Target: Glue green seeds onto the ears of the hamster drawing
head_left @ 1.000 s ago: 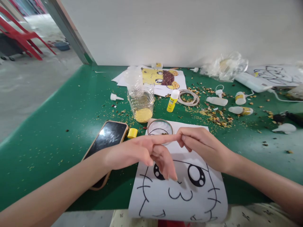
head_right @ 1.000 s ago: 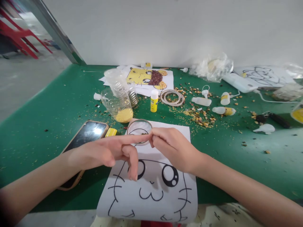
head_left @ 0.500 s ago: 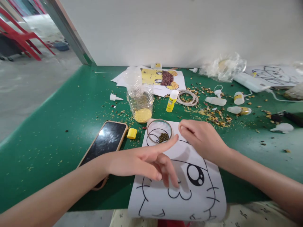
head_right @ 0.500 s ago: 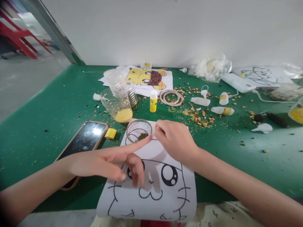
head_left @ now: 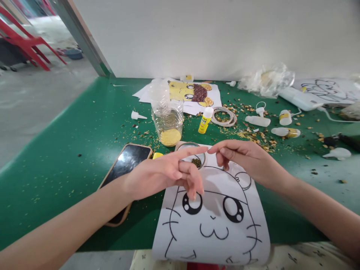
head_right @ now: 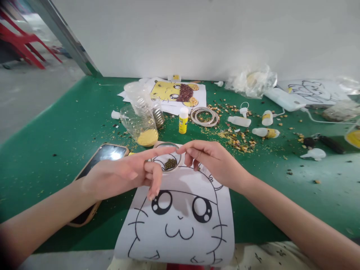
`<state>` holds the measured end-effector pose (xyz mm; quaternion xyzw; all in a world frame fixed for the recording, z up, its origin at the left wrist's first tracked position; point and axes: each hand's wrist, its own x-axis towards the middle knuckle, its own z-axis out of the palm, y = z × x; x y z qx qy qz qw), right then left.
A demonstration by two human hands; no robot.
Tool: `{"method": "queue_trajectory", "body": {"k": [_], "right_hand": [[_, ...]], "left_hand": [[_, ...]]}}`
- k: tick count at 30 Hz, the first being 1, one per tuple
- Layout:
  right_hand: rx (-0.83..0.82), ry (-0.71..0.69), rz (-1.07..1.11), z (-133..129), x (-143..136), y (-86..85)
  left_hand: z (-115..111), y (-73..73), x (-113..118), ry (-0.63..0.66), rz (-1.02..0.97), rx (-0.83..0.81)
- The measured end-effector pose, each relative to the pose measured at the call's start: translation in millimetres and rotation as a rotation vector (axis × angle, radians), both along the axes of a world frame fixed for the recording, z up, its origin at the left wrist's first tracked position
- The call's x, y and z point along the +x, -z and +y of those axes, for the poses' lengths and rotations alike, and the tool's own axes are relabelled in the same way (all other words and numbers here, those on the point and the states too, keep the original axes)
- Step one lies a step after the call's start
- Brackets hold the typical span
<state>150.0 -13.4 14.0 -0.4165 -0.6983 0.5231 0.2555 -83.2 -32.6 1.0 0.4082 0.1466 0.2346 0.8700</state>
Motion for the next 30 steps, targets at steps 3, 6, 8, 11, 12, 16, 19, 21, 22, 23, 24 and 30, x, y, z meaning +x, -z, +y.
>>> {"method": "queue_trajectory", "body": {"k": [3,6,8,11,12,16,19,21,22,23,24,30], "right_hand": [[-0.015,-0.019,0.006,0,1,1.3],[-0.014,-0.017,-0.011,-1,2,0.5],[-0.007,0.004,-0.031,-2,2,-1.5],[0.006,0.048,-0.077,-2,2,-4.9],[0.012,0.058,-0.086,-2,2,-5.5],[0.056,0.073,-0.100,-1,3,-3.9],[0.102,0.066,-0.127,-2,3,-2.2],[0.124,0.056,-0.142,-5,1,-2.7],[0.138,0.053,-0.147,-6,-1,-3.4],[0.154,0.051,-0.154,-7,-2,-4.2],[0.179,0.052,-0.158,-9,-4,-4.9],[0.535,0.075,-0.158,-17,-6,-0.6]], "left_hand": [[1,0.6,-2,-0.033,-0.037,-0.040],[1,1.4,-2,-0.044,-0.054,-0.074],[1,1.4,-2,-0.047,-0.059,-0.081],[1,0.7,-2,-0.045,-0.055,-0.073],[1,0.5,-2,-0.045,-0.051,-0.069],[1,0.4,-2,-0.051,-0.041,-0.064],[0,0.7,-1,-0.036,-0.046,-0.055],[0,0.4,-1,-0.012,-0.047,-0.053],[0,0.2,-1,0.003,-0.046,-0.054],[0,-0.2,-1,0.019,-0.044,-0.053],[0,-0.5,-1,0.037,-0.043,-0.050],[0,-2.3,0,0.116,-0.068,-0.065]]}}
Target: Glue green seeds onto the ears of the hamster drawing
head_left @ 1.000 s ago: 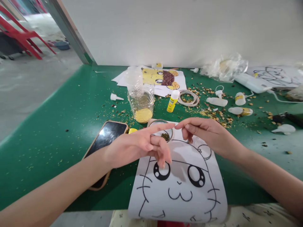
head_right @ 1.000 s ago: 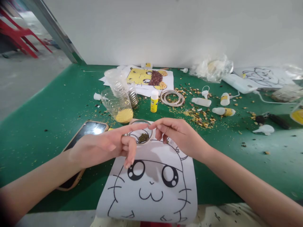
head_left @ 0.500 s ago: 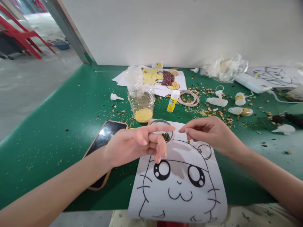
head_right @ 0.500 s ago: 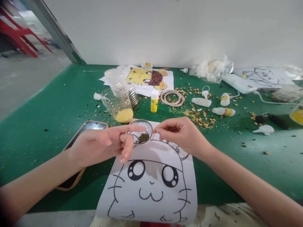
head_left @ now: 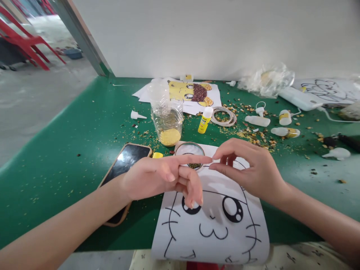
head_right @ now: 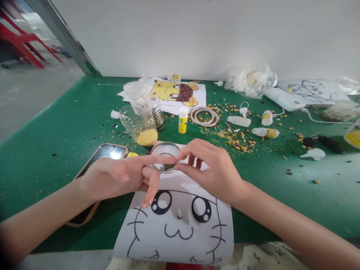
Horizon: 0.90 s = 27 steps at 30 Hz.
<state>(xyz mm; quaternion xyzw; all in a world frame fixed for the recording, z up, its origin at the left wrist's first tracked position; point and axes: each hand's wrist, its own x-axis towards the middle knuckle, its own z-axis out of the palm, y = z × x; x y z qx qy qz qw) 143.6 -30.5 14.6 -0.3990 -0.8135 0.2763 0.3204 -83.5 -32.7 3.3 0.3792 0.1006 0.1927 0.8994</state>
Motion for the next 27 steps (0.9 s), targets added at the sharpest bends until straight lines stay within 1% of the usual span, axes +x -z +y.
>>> {"method": "queue_trajectory", "body": {"k": [3,5,9,13,20,27], "right_hand": [[0.193,-0.054,-0.096,-2.0,1.9,2.8],[0.289,-0.060,-0.174,-2.5,2.0,2.2],[0.397,-0.016,-0.290,-4.1,-1.0,-2.6],[0.419,-0.028,-0.377,-6.3,-2.7,-3.8],[0.420,-0.052,-0.423,-6.1,-3.2,-1.9],[0.416,-0.053,-0.362,-5.4,-6.0,-1.0]], "left_hand": [[-1.0,-1.0,0.6,0.001,0.009,-0.003],[-1.5,-1.3,0.9,-0.006,0.008,0.005],[-1.7,-0.8,0.7,-0.007,-0.004,0.002],[-1.8,-0.9,0.3,-0.009,-0.002,-0.023],[-3.5,-1.0,0.9,-0.025,-0.003,-0.019],[-0.9,0.2,-0.8,-0.010,-0.027,-0.032]]}}
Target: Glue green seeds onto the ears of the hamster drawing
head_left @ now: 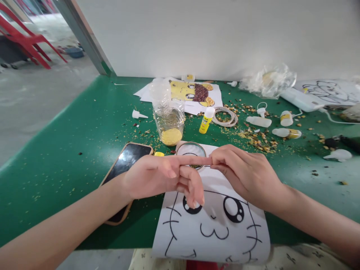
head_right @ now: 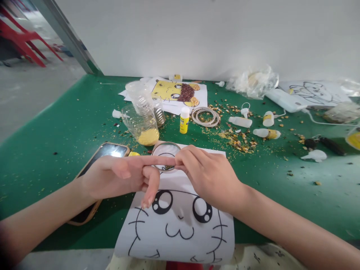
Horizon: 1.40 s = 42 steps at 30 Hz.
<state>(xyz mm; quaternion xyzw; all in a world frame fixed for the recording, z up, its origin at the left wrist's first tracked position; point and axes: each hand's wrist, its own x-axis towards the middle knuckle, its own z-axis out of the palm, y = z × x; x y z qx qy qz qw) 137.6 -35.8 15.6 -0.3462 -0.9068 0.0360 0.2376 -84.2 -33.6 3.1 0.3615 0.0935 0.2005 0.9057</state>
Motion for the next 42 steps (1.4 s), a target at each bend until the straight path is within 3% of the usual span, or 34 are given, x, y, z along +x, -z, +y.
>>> {"method": "queue_trajectory", "body": {"k": [24,35,42], "right_hand": [[-0.059,0.094,0.123,3.2,6.4,3.2],[0.220,0.017,0.009,3.1,5.4,1.3],[0.300,0.000,-0.061,4.6,7.4,1.9]], "left_hand": [[1.2,-0.4,-0.3,-0.022,-0.005,-0.026],[0.1,1.3,0.3,-0.009,-0.027,0.012],[0.3,1.2,0.7,0.026,-0.014,0.019]]}}
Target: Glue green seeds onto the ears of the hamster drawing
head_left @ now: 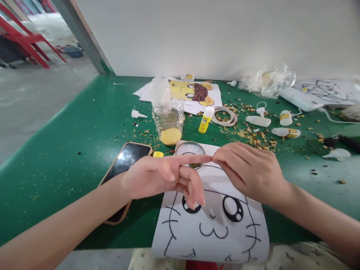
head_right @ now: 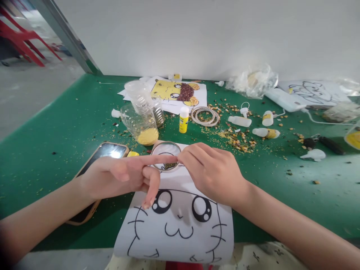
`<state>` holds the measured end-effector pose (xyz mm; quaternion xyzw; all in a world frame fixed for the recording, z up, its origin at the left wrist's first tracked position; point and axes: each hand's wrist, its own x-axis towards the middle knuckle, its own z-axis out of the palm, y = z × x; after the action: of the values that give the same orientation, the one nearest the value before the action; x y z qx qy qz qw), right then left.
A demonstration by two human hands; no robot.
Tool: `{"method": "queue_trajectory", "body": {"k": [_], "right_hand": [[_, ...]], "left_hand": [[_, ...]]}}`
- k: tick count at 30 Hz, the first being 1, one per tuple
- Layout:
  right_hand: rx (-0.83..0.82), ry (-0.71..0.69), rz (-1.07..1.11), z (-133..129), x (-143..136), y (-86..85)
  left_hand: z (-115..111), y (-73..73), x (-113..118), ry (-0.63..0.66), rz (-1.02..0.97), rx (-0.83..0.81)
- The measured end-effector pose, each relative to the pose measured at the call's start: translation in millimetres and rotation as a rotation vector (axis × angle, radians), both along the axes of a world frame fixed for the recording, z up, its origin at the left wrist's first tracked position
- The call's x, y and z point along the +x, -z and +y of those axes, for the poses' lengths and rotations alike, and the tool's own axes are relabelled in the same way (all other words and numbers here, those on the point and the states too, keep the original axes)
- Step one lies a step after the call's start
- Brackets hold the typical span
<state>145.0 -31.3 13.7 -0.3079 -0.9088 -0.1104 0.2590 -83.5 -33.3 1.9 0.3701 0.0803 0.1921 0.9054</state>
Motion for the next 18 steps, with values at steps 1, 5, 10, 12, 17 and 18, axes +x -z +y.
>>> {"method": "queue_trajectory", "body": {"k": [1,5,10,12,17,18], "right_hand": [[0.007,-0.004,-0.007,0.5,0.1,0.3],[-0.002,0.005,-0.031,2.1,0.1,1.2],[-0.043,0.021,-0.020,2.4,0.3,1.1],[-0.049,0.022,-0.001,2.6,0.8,0.7],[-0.074,0.017,0.044,3.3,2.5,0.5],[-0.069,0.011,0.046,3.3,3.0,0.8]], "left_hand": [[0.0,-0.1,0.0,0.004,0.007,0.004],[-0.5,0.3,0.5,0.004,0.025,0.013],[-1.1,1.7,1.2,-0.012,0.008,0.008],[-1.3,1.7,1.3,-0.020,0.011,0.013],[-1.3,0.2,0.9,-0.031,0.028,0.018],[-1.2,-0.2,0.9,-0.030,0.030,0.019]]}}
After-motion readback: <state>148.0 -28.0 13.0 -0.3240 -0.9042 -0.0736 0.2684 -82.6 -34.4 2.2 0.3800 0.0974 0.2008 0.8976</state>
